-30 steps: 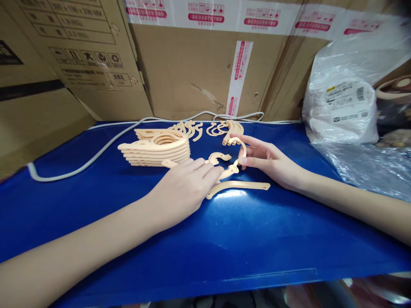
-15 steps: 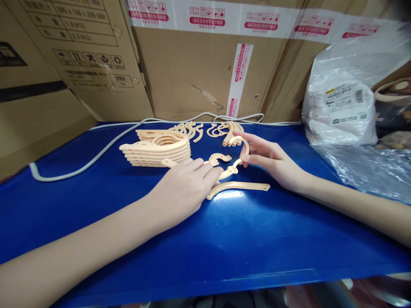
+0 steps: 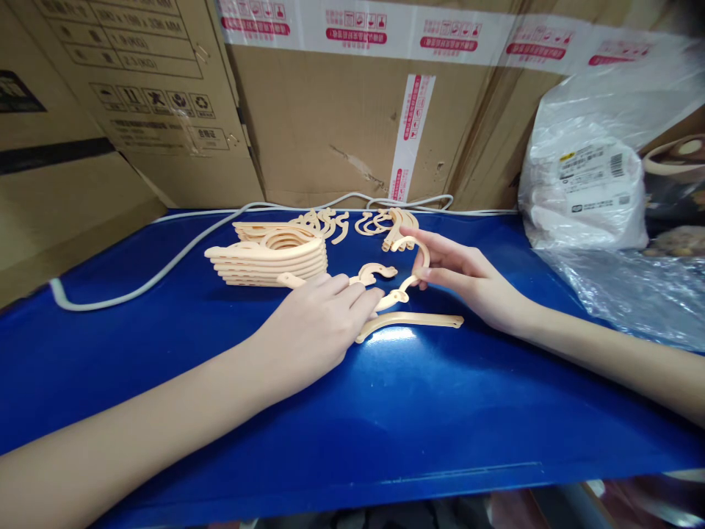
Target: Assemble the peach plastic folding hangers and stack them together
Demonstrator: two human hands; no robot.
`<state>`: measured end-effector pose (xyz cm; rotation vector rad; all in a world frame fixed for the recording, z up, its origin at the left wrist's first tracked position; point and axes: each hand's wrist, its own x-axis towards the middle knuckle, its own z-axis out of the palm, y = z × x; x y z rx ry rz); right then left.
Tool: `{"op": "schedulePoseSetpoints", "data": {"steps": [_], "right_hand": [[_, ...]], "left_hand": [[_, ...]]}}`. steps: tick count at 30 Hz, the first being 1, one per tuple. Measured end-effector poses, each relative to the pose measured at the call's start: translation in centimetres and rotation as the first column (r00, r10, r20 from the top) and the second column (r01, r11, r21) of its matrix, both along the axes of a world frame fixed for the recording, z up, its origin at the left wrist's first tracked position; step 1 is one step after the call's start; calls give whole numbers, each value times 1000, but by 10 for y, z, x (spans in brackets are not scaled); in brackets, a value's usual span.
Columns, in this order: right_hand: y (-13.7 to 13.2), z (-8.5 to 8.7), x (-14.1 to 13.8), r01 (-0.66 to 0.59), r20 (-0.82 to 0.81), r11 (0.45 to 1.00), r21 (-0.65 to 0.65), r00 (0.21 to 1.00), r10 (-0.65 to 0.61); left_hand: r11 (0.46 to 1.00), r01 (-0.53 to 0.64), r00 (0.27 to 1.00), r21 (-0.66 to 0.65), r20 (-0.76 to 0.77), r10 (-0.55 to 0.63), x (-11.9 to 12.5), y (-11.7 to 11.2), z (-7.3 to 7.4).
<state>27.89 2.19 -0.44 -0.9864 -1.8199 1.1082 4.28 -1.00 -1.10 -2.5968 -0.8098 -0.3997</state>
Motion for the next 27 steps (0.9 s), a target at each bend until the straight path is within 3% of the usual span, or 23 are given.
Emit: {"op": "schedulePoseSetpoints", "data": {"steps": [13, 20, 27], "right_hand": [[-2, 3, -2, -45, -28, 998, -37, 999, 44], [1, -3, 3, -81, -76, 989, -123, 994, 72], [-8, 0, -2, -131, -108, 986, -105, 987, 120]], "left_hand": [[1000, -11, 1000, 0, -11, 11, 2, -1, 2], [999, 37, 999, 0, 31, -37, -1, 0, 2], [998, 19, 994, -61, 109, -12, -3, 2, 7]]}}
